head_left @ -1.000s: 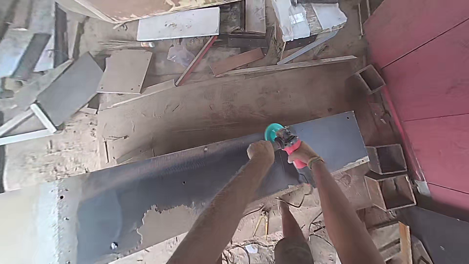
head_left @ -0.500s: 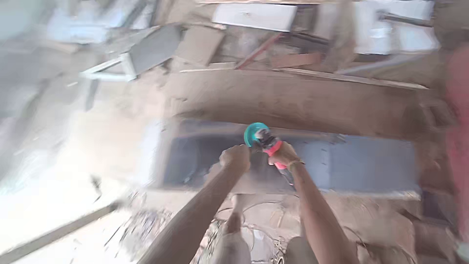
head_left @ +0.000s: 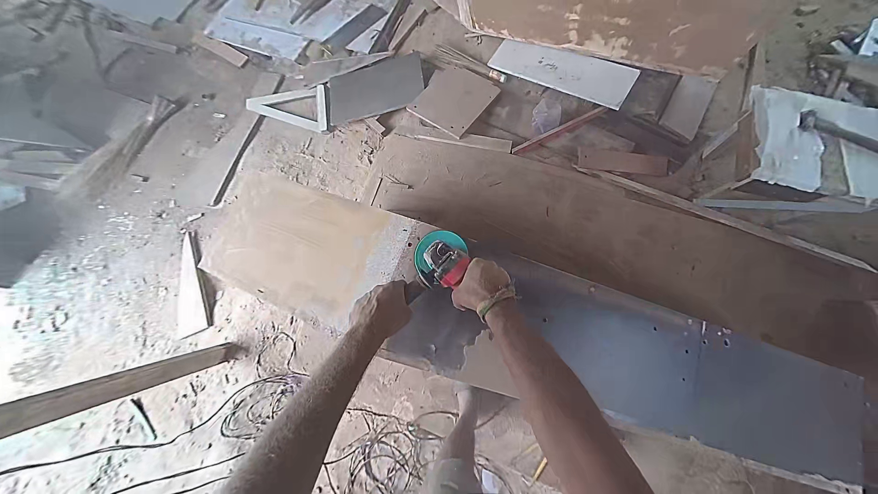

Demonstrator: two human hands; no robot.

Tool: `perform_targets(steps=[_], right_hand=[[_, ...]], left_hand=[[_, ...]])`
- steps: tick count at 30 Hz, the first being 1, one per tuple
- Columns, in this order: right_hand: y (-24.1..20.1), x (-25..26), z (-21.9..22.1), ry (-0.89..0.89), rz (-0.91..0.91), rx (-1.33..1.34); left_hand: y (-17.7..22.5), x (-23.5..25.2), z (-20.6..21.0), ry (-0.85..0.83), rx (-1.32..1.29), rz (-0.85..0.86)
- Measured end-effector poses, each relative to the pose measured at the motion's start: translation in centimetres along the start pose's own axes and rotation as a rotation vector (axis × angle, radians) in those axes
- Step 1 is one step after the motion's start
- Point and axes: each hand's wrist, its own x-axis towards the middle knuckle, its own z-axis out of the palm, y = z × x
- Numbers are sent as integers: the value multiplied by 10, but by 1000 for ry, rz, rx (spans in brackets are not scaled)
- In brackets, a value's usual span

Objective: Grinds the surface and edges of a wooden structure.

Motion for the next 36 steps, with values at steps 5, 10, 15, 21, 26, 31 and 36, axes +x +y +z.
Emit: perform_targets(steps=[5, 10, 15, 21, 26, 31, 36], right_hand=[[14, -5, -36, -18, 31, -71], [78, -15, -48, -9, 186, -50], [160, -30, -47, -13, 305, -50], [295, -55, -36, -12, 421, 80], [455, -90, -2, -32, 574, 228], [612, -131, 46, 40, 724, 435], [702, -137, 99, 184, 752, 667]], left_hand=[[27, 6, -5, -44, -116, 106], [101, -11, 1, -107, -65, 124], [179, -25, 39, -181, -53, 165], [292, -46, 93, -223, 77, 275], [428, -87, 162, -290, 270, 374], [558, -139, 229, -366, 315, 512], [618, -169, 260, -284, 297, 617]])
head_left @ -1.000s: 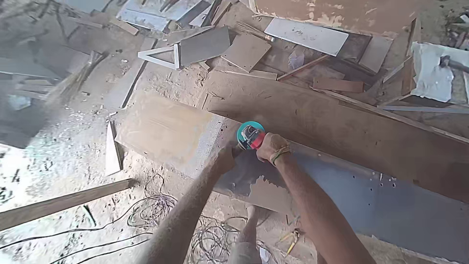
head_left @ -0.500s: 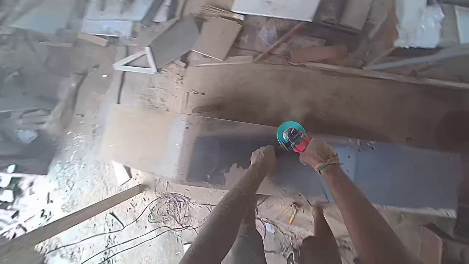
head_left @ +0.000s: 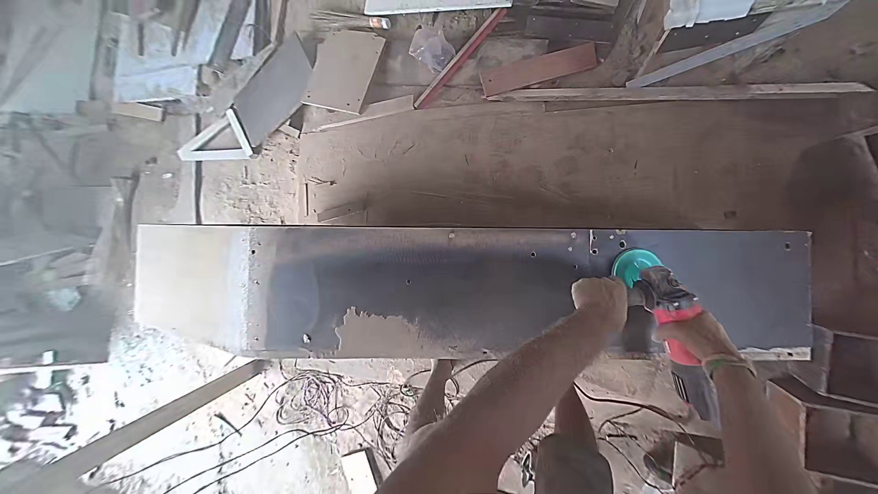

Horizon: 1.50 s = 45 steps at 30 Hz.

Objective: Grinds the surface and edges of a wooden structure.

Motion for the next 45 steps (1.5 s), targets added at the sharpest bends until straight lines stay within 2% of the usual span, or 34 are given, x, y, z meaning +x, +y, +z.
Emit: perform_targets(steps=[3, 5, 9, 13, 16, 19, 23, 26, 28, 30, 35, 41, 45], right_hand=[[0, 0, 25, -40, -149, 207], [-28, -22, 53, -127, -264, 277], [-113, -93, 120, -279, -408, 265], [-222, -178, 184, -364, -455, -6], [-296, -239, 236, -396, -549, -214], [-360, -291, 295, -426, -739, -352], [-431, -360, 356, -439, -922, -494], [-465, -394, 353, -411, -976, -617], [-471, -403, 330, -393, -978, -684], [-460, -393, 294, -326, -940, -722], [-388, -322, 178, -172, -684, -778], [-234, -190, 54, -101, -250, -686], [-100, -93, 11, -82, -64, -573]], left_hand=[[-19, -28, -9, 75, 73, 32], [-53, -61, -19, 74, 99, -24], [-142, -136, -46, 40, 93, -237], [-264, -198, -56, 40, 123, -460], [-371, -237, -44, 95, 125, -568], [-464, -282, -29, 166, 61, -671], [-583, -323, 12, 329, -75, -801], [-622, -316, 42, 415, -283, -743], [-609, -305, 46, 425, -399, -646], [-575, -280, 43, 425, -431, -510], [-428, -196, 19, 256, -516, -388], [-228, -90, 13, -5, -395, -136], [-110, -41, 29, -104, -240, 8]])
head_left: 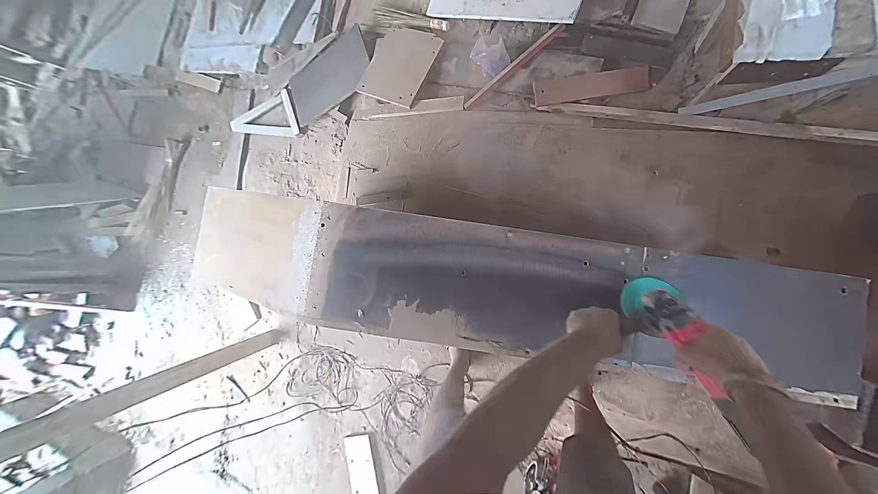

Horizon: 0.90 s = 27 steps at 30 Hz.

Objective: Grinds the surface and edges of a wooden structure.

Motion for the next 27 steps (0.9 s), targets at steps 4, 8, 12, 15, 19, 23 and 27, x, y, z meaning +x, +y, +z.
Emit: perform_targets(steps=[4, 8, 12, 15, 19, 23, 27], right_hand=[[90, 42, 69, 26, 39, 357], [40, 8, 121, -10, -237, 870], [-99, -35, 143, -27, -455, 892], [-240, -95, 135, -58, -493, 586], [-398, -183, 134, -63, -720, 153], [-500, -245, 140, -53, -864, -65], [-511, -285, 112, -61, -893, -317]], left_hand=[[65, 2, 26, -71, 79, -16], [35, -61, -5, -49, 123, -52], [-76, -136, -63, 35, 161, -232], [-195, -196, -97, 171, 169, -443], [-355, -265, -108, 297, 117, -651], [-485, -298, -90, 386, 21, -744], [-503, -288, -46, 487, -325, -552]])
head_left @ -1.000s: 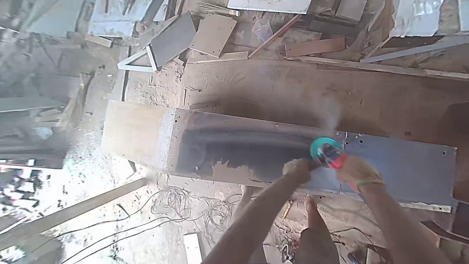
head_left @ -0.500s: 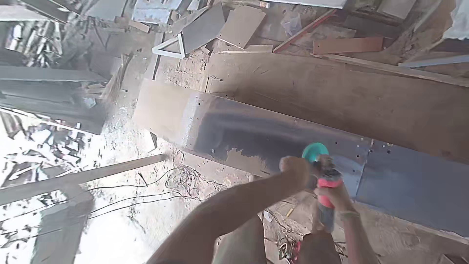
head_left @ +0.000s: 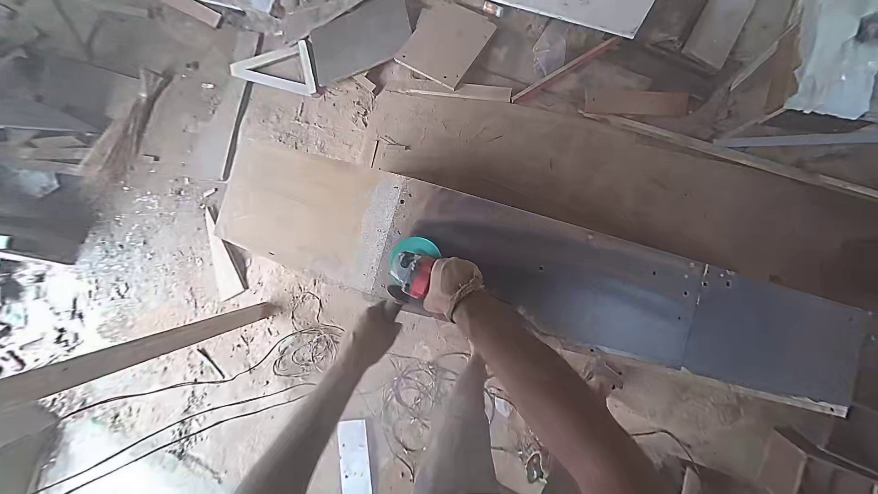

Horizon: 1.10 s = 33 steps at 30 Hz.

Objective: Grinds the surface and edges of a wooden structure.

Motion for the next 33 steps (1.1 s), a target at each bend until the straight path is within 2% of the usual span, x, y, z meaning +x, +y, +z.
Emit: perform_targets(steps=[2, 5, 8, 11, 13, 16, 18, 20, 23, 26, 29, 33], right_hand=[[21, -23, -7, -21, 43, -68], [83, -65, -8, -3, 175, -116], [175, -109, -13, 2, 382, -154], [290, -161, 2, 13, 589, -58], [373, -192, 30, 33, 690, 52], [501, -226, 94, 72, 831, 273], [562, -245, 138, 104, 913, 440], [591, -254, 178, 197, 918, 648], [580, -241, 207, 402, 778, 964], [517, -205, 193, 458, 567, 1051], [413, -144, 155, 437, 390, 996], [242, -65, 92, 257, 262, 735]], left_hand=[[32, -11, 36, -62, -172, 44], [103, -27, 100, -142, -323, 123], [198, -42, 160, -195, -233, 201], [301, -65, 201, -373, -67, 267], [361, -77, 235, -433, 56, 344], [447, -98, 284, -464, 277, 486], [495, -122, 302, -477, 412, 527], [523, -147, 307, -465, 482, 528], [527, -167, 281, -404, 557, 522], [479, -161, 221, -329, 603, 494], [393, -130, 137, -219, 600, 408], [248, -74, 31, -63, 643, 221]])
